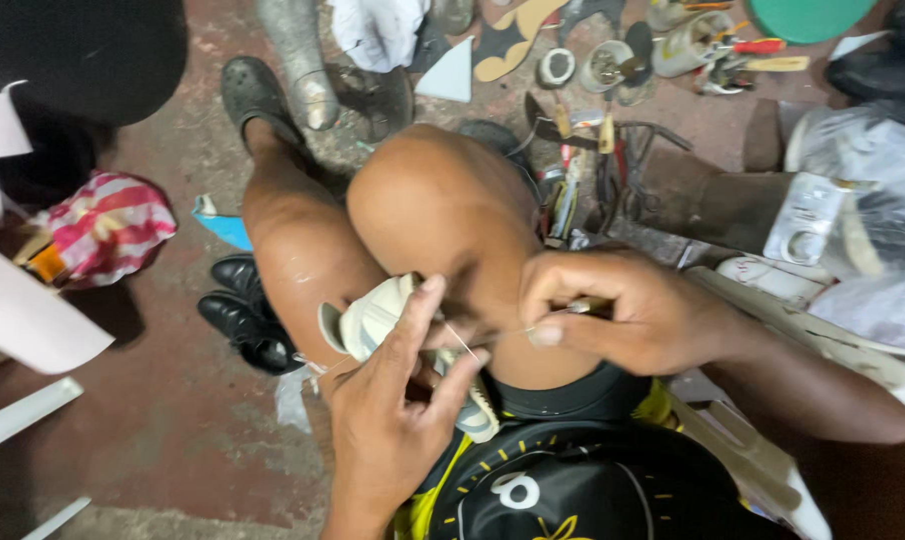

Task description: The person sews the sole of a shoe by hand using a needle and thread, pulling the thread through the material and tightening it at intervals.

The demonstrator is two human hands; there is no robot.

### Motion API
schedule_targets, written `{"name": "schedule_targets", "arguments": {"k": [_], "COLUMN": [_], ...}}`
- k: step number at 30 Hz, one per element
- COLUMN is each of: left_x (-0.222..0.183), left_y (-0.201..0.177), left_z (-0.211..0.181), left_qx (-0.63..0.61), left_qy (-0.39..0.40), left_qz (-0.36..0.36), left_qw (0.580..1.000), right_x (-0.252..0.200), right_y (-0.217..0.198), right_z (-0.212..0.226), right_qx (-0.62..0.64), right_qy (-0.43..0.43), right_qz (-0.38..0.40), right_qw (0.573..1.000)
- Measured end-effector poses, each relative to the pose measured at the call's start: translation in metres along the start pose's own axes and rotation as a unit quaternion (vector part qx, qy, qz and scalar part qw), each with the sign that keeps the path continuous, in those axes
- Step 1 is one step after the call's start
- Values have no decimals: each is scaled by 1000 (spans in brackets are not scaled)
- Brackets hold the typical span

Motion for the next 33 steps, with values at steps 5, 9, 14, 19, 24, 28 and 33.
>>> {"name": "schedule_targets", "arguments": {"k": [5, 9, 14, 19, 24, 28, 33], "left_x": [9, 2, 3, 4, 8, 8, -15], "left_y": [10, 9, 11, 11, 8, 10, -9], "left_z": [-7, -7, -2, -5, -10, -9, -8], "left_qx": [25, 55, -4, -14, -29, -31, 2], "left_qy": [58, 91, 60, 66, 49, 31, 111], "left_qz": [-65, -90, -65, -49, -57, -57, -163], "left_qw": [996, 990, 996, 997, 997, 997, 980], "right_x": [27, 20, -30, -110, -109, -48, -3], "right_y": [33, 24, -112, -271, -189, -16, 38], "right_z": [9, -17, -87, -160, -141, -69, -36], "right_qx": [-166, -308, -606, -684, -559, -418, -47], "right_qy": [-42, -85, -14, 245, 278, 1, 51], "right_qz": [-55, -129, -262, -265, -287, -120, -70], "right_qw": [984, 939, 751, 634, 727, 901, 995]}}
Point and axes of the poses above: each hand's wrist, its own x-axis towards the middle knuckle, its own y-axis out of the palm, z = x × y, the point moved 5 cm from there along x, towards the middle knuckle, and after that the axes turned 3 degrees about -x, right-handed, at the moved point
